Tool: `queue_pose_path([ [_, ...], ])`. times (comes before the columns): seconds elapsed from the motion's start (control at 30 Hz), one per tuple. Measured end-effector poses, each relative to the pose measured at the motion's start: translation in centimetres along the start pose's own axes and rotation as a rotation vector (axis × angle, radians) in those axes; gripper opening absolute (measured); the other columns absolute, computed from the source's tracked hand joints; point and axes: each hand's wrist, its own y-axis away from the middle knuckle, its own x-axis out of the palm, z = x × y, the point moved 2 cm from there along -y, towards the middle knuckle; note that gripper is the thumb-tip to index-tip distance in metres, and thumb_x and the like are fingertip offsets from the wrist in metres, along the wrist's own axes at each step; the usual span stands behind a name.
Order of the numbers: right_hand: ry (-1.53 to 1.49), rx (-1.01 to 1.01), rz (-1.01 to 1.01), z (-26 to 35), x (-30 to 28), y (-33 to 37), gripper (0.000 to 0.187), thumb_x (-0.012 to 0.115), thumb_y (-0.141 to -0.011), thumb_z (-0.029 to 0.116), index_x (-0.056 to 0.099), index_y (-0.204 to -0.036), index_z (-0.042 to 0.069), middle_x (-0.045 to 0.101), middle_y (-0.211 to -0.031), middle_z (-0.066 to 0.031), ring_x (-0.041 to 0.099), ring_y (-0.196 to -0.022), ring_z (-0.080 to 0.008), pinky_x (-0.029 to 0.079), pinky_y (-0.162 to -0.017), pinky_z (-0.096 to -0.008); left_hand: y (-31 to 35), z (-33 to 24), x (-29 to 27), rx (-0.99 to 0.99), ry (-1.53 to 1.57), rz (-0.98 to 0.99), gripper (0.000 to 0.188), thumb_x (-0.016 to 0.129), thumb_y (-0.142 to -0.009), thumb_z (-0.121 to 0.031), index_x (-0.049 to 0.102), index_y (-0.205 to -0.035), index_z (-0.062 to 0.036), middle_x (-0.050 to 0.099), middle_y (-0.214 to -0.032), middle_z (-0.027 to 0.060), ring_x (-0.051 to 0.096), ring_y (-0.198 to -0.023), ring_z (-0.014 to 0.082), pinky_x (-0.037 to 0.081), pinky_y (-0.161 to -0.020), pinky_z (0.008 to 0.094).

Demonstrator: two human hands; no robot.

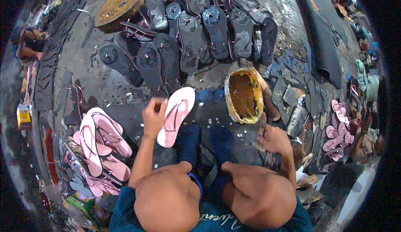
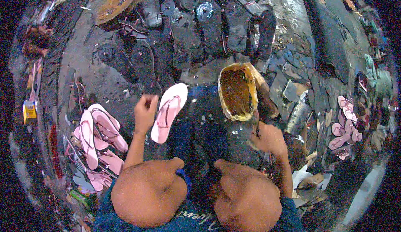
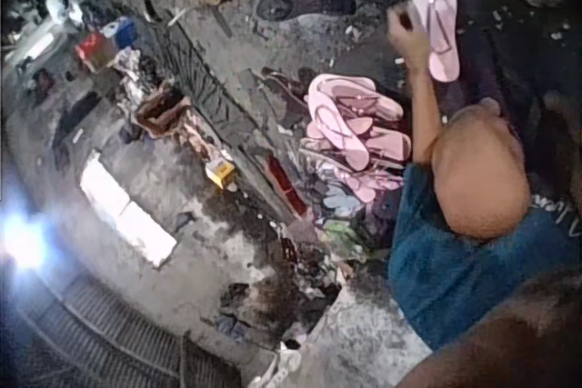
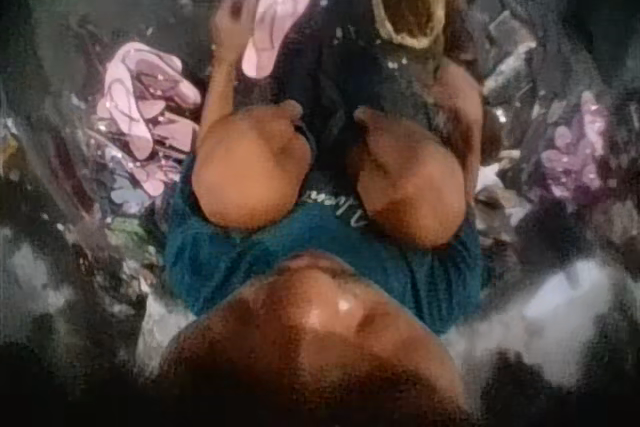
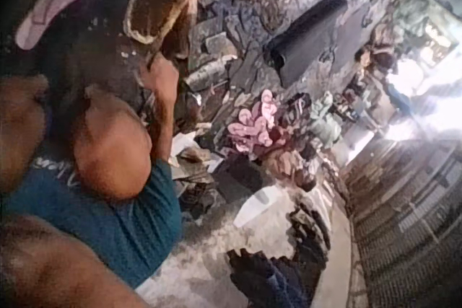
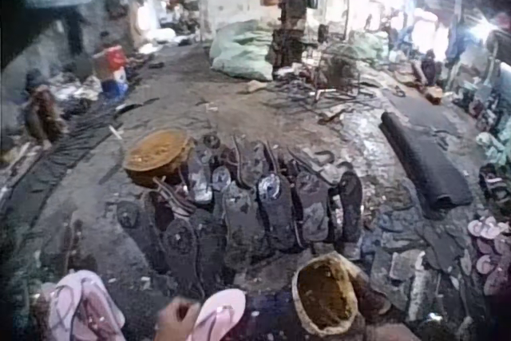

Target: The person sits on the floor and repeatedly applies a brown adhesive to the soles of pink flip-flops using a brush. They pick up each flip-flop, spread the adhesive, and place it back down, continuing the process with multiple units.

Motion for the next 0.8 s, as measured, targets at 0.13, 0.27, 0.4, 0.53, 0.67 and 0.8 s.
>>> queue_pose_path([
  [0.13,-0.647,-0.1,-0.013,1.4,1.6,0.3,0.023,0.064,-0.092,0.015,0.059,-0.108,-0.001,0.066,-0.097,-0.007,0.063,-0.089,-0.0162,0.05,-0.083,-0.032,7.6,2.1,1.0,0.045,-0.143,0.128,0.038,0.076,-0.081,-0.025,0.064,-0.105,0.001,0.069,-0.094,0.0173,0.07,-0.085,0.0269,0.054,-0.077,0.0342],
  [0.27,-0.883,-0.216,-0.079,5.1,2.0,-2.4,0.024,0.066,-0.091,0.011,0.058,-0.112,0.0,0.065,-0.101,-0.0041,0.06,-0.089,-0.0114,0.049,-0.08,-0.0272,4.4,1.8,5.5,0.12,-0.063,0.239,0.07,0.072,-0.082,-0.042,0.052,-0.132,0.0027,0.05,-0.137,0.0249,0.043,-0.134,0.0351,0.034,-0.109,0.0421],
  [0.4,-1.059,-0.246,-0.098,6.5,2.5,-3.8,0.03,0.069,-0.089,0.01,0.059,-0.115,0.001,0.064,-0.1,-0.0048,0.06,-0.089,-0.0107,0.049,-0.078,-0.0256,0.3,1.7,8.1,0.317,-0.463,0.41,0.081,0.062,-0.084,-0.055,0.046,-0.138,0.0025,0.032,-0.152,0.0224,0.017,-0.147,0.035,0.011,-0.118,0.0488],
  [0.53,-0.972,-0.373,-0.171,9.4,3.5,-5.9,0.03,0.074,-0.084,0.01,0.062,-0.11,0.0,0.067,-0.1,-0.0073,0.062,-0.093,-0.0153,0.049,-0.085,-0.0299,-3.1,2.8,9.4,0.303,-0.116,0.25,0.058,0.048,-0.097,-0.045,0.049,-0.137,-0.0022,0.051,-0.139,0.0175,0.044,-0.133,0.0306,0.033,-0.111,0.0419],
  [0.67,-0.878,-0.545,-0.432,14.0,2.8,-8.0,0.022,0.075,-0.083,0.013,0.067,-0.1,0.001,0.07,-0.103,-0.0086,0.066,-0.094,-0.0168,0.05,-0.084,-0.0314,-1.3,-6.9,7.6,-0.372,1.102,0.258,0.044,0.037,-0.104,-0.038,0.055,-0.129,-0.0069,0.064,-0.118,0.0063,0.062,-0.105,0.0186,0.051,-0.09,0.033],
  [0.8,-0.523,-0.806,-0.641,16.2,1.3,-9.6,0.018,0.074,-0.083,0.017,0.068,-0.092,0.004,0.069,-0.099,-0.012,0.067,-0.088,-0.0268,0.052,-0.079,-0.036,-0.4,-9.3,6.8,-0.357,1.265,0.331,0.047,0.033,-0.105,-0.039,0.054,-0.129,-0.0048,0.063,-0.12,0.0079,0.063,-0.106,0.0218,0.051,-0.092,0.0359],
])
